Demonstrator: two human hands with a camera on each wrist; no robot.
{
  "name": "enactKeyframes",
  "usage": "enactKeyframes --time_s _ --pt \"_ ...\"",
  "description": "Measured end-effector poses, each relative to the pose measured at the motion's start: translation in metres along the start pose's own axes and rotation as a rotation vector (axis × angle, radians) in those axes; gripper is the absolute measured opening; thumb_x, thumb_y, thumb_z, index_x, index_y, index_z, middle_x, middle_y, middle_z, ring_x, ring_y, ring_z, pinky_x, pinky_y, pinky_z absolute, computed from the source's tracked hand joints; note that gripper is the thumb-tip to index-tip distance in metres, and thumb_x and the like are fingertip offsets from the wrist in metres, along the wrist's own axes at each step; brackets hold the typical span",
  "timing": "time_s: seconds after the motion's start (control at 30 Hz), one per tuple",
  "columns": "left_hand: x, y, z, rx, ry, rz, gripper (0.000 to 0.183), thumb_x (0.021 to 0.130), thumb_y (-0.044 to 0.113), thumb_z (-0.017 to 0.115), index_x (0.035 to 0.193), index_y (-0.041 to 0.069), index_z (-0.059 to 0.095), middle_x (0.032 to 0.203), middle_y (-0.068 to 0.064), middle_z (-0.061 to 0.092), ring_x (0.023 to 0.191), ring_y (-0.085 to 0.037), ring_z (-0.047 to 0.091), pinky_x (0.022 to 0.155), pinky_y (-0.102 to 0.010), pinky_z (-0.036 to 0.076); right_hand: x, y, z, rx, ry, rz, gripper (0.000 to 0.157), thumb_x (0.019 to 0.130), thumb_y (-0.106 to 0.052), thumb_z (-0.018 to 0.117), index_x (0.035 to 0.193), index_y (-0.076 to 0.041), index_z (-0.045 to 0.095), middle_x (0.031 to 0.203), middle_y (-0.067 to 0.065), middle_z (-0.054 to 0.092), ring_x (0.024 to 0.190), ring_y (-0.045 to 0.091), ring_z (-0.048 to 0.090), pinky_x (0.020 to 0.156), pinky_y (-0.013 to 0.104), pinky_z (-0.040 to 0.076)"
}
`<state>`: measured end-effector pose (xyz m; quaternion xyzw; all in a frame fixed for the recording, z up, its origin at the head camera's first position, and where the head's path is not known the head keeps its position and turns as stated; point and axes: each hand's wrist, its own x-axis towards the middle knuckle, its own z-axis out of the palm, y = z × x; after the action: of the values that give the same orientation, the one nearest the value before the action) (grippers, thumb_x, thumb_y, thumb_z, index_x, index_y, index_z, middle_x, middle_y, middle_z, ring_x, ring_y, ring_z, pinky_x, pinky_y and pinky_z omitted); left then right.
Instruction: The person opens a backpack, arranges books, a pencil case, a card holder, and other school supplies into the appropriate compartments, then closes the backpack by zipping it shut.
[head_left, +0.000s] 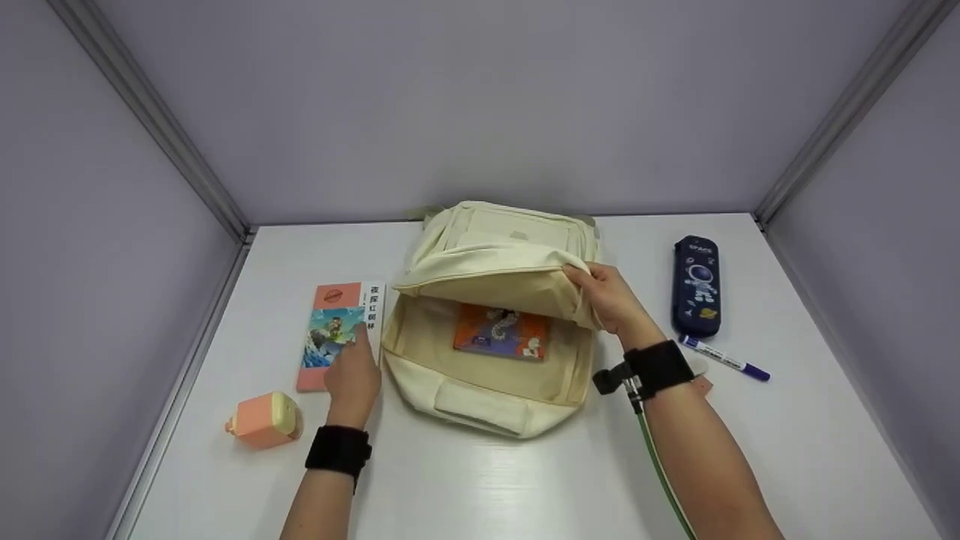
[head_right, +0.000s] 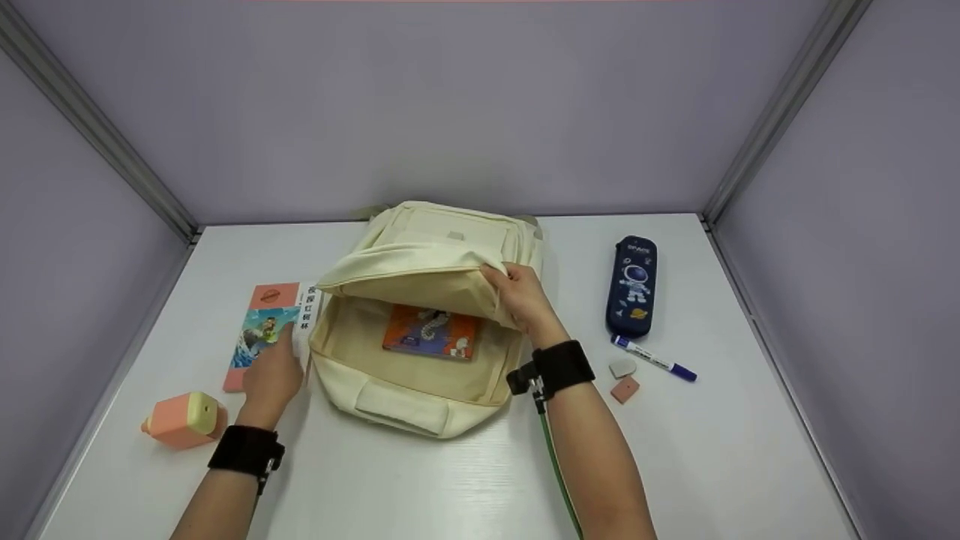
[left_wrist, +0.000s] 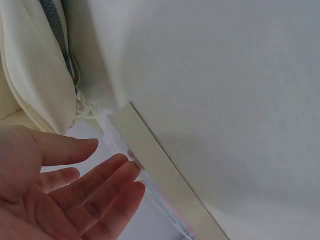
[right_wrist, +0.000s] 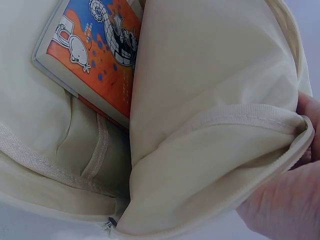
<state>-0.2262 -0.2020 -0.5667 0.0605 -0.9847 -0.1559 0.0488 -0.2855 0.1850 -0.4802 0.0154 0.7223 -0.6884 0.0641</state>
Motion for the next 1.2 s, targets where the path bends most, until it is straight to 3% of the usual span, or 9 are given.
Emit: enactKeyframes --time_s 0.1,0.17,0.33,0.47,0.63,0.8,1.0,1.2 --pt "0.005 -0.011 -0.003 -0.067 0.029 -0.065 0.055 0.092 0.004 0.061 0.142 -0.003 0.041 0.118 -0.039 0.053 0.104 -0.053 0.054 0.08 -0.064 0.046 0.0 0.001 0.001 0.003 0.004 0.001 0.021 0.098 -0.021 0.062 0.079 -0.012 0.066 0.069 -0.002 0.057 0.062 0.01 0.056 0.055 0.023 0.046" --pt "0.008 -0.018 -0.006 -0.077 0.027 -0.106 0.057 0.092 0.009 0.063 0.143 -0.003 0.039 0.126 -0.042 0.043 0.112 -0.057 0.047 0.086 -0.068 0.041 0.0 0.001 0.001 -0.001 0.006 -0.002 0.022 0.098 -0.021 0.062 0.079 -0.013 0.066 0.069 -0.002 0.057 0.063 0.01 0.055 0.056 0.023 0.046" --pt "0.011 -0.03 -0.019 -0.106 -0.067 -0.211 0.062 0.094 0.015 0.062 0.145 -0.005 0.031 0.125 -0.045 0.036 0.112 -0.06 0.042 0.082 -0.071 0.04 -0.001 0.002 0.0 -0.027 0.009 -0.002 0.021 0.098 -0.022 0.062 0.08 -0.013 0.066 0.069 -0.002 0.056 0.063 0.01 0.054 0.056 0.024 0.046" --pt "0.015 -0.036 -0.025 -0.139 -0.139 -0.278 0.072 0.092 0.021 0.064 0.147 -0.007 0.027 0.126 -0.048 0.032 0.118 -0.064 0.035 0.087 -0.077 0.032 -0.001 0.003 -0.001 -0.02 0.008 -0.002 0.02 0.099 -0.022 0.062 0.082 -0.011 0.066 0.07 -0.001 0.056 0.063 0.01 0.055 0.056 0.024 0.046" --pt "0.019 -0.043 -0.024 -0.155 -0.215 -0.359 0.096 0.088 0.042 0.07 0.152 -0.004 0.015 0.134 -0.049 0.025 0.127 -0.062 0.025 0.094 -0.08 0.021 -0.001 0.005 0.001 0.006 0.001 -0.005 0.021 0.099 -0.021 0.061 0.082 -0.009 0.066 0.07 -0.001 0.057 0.063 0.011 0.056 0.056 0.024 0.047" --pt "0.021 -0.051 -0.02 -0.132 -0.269 -0.436 0.108 0.085 0.056 0.068 0.154 -0.003 0.008 0.136 -0.049 0.022 0.129 -0.06 0.025 0.099 -0.075 0.023 -0.002 0.005 0.002 0.039 -0.012 -0.012 0.022 0.1 -0.019 0.06 0.08 -0.011 0.065 0.069 -0.001 0.056 0.063 0.011 0.056 0.057 0.024 0.047" --pt "0.023 -0.049 -0.019 -0.135 -0.329 -0.435 0.106 0.089 0.056 0.063 0.154 -0.004 0.004 0.137 -0.05 0.024 0.126 -0.062 0.03 0.1 -0.072 0.028 -0.002 0.006 0.001 0.014 0.002 -0.031 0.024 0.1 -0.019 0.06 0.077 -0.011 0.063 0.067 -0.002 0.054 0.062 0.01 0.054 0.055 0.024 0.046" --pt "0.025 -0.046 -0.019 -0.136 -0.317 -0.393 0.102 0.092 0.048 0.063 0.154 -0.004 0.002 0.135 -0.046 0.031 0.124 -0.059 0.035 0.092 -0.072 0.035 -0.002 0.006 0.003 0.007 0.005 -0.033 0.025 0.099 -0.019 0.061 0.075 -0.011 0.062 0.066 -0.002 0.054 0.062 0.01 0.053 0.055 0.023 0.045"
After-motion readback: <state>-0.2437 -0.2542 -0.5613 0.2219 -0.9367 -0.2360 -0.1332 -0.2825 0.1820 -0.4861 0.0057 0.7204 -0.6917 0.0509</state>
